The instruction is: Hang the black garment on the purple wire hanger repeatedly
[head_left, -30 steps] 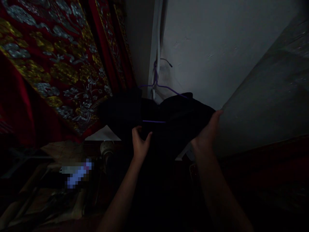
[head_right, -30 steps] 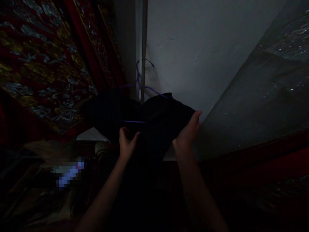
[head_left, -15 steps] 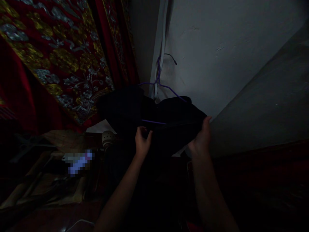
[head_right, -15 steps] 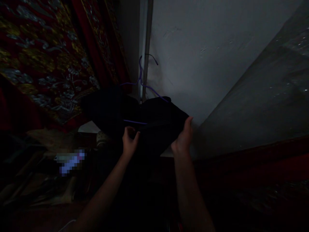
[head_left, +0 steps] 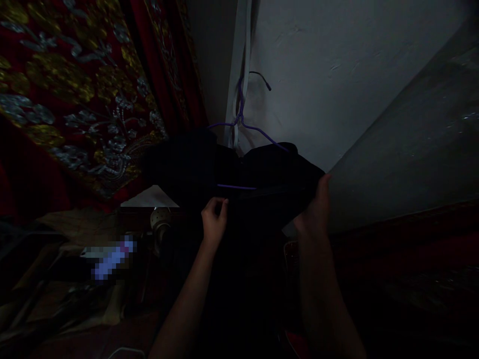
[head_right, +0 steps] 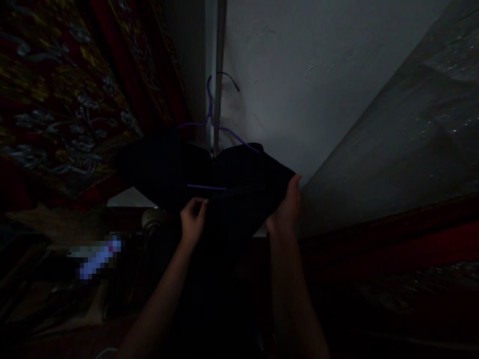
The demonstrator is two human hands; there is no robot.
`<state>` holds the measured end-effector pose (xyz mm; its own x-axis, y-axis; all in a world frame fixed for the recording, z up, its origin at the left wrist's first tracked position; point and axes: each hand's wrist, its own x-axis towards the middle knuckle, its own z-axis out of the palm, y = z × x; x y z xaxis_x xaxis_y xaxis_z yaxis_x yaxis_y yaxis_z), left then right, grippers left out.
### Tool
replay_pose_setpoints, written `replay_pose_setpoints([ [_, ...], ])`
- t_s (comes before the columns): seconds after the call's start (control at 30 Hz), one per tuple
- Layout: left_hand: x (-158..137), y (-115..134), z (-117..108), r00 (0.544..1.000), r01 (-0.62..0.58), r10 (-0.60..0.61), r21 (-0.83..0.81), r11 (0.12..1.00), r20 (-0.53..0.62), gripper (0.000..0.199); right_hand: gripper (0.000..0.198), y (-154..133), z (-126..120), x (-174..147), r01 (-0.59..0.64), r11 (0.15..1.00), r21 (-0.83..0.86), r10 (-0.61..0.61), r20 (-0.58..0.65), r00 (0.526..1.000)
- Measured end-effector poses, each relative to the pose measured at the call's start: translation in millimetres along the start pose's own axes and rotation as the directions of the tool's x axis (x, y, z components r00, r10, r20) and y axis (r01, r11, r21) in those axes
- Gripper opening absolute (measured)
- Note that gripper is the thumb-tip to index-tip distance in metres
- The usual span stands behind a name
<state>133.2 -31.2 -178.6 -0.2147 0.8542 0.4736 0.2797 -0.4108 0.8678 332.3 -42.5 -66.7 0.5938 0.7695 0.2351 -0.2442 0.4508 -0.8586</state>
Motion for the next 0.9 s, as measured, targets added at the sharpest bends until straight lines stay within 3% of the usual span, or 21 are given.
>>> replay_pose_setpoints([
  [0.07,-4.6,5.0,-6.0,0.998,0.015,-0.013,-0.021,1.0,0.068,0.025,0.052,5.7,-5.0,2.3,-0.04,0.999,-0.005,0.04,-0.022,0.999],
  [0.17,-24.3,15.6,-14.0,0.984,0.057,-0.043,-0.073,0.996,0.172,0.026,0.044,26.2,-22.6,-5.2,0.064,0.987,-0.146,-0.083,-0.128,0.988],
  [0.27,-50.0,27.9,-19.8,0.975,0.092,-0.069,-0.102,0.991,0.21,0.027,0.044,51.0,-43.6,-35.2,0.155,0.941,-0.301,-0.24,-0.273,0.931],
  [0.33,-63.0,37.0,-24.0,0.971,0.087,-0.062,-0.099,0.991,0.23,0.026,0.029,60.8,-50.7,-63.6,0.085,0.947,-0.31,-0.177,-0.283,0.943],
  [0.4,-70.0,46.8,-29.5,0.961,0.048,-0.021,-0.09,0.995,0.277,0.024,0.029,61.6,-48.7,-90.4,-0.062,0.94,-0.335,0.056,-0.027,0.998],
  [0.43,-71.5,51.7,-32.6,0.953,0.019,0.009,-0.088,0.996,0.304,0.022,0.035,59.2,-44.8,-101.1,-0.112,0.921,-0.372,0.178,0.148,0.973],
  [0.47,-72.1,56.4,-35.8,0.945,-0.011,0.039,-0.087,0.996,0.324,0.022,0.039,55.9,-39.8,-109.5,-0.129,0.902,-0.412,0.268,0.299,0.916],
  [0.53,-72.1,64.0,-42.3,0.936,-0.063,0.085,-0.076,0.995,0.342,0.021,0.043,49.0,-29.4,-119.1,-0.108,0.884,-0.454,0.339,0.464,0.819],
  [0.73,-73.7,69.0,-57.3,0.93,-0.101,0.077,0.048,0.994,0.359,0.01,0.033,46.1,-20.7,-124.3,-0.123,0.877,-0.465,0.391,0.54,0.745],
  [0.9,-75.6,67.9,-60.2,0.907,-0.022,0.016,0.008,1.0,0.421,0.016,0.028,50.0,-22.6,-128.8,-0.138,0.869,-0.474,0.41,0.537,0.737],
])
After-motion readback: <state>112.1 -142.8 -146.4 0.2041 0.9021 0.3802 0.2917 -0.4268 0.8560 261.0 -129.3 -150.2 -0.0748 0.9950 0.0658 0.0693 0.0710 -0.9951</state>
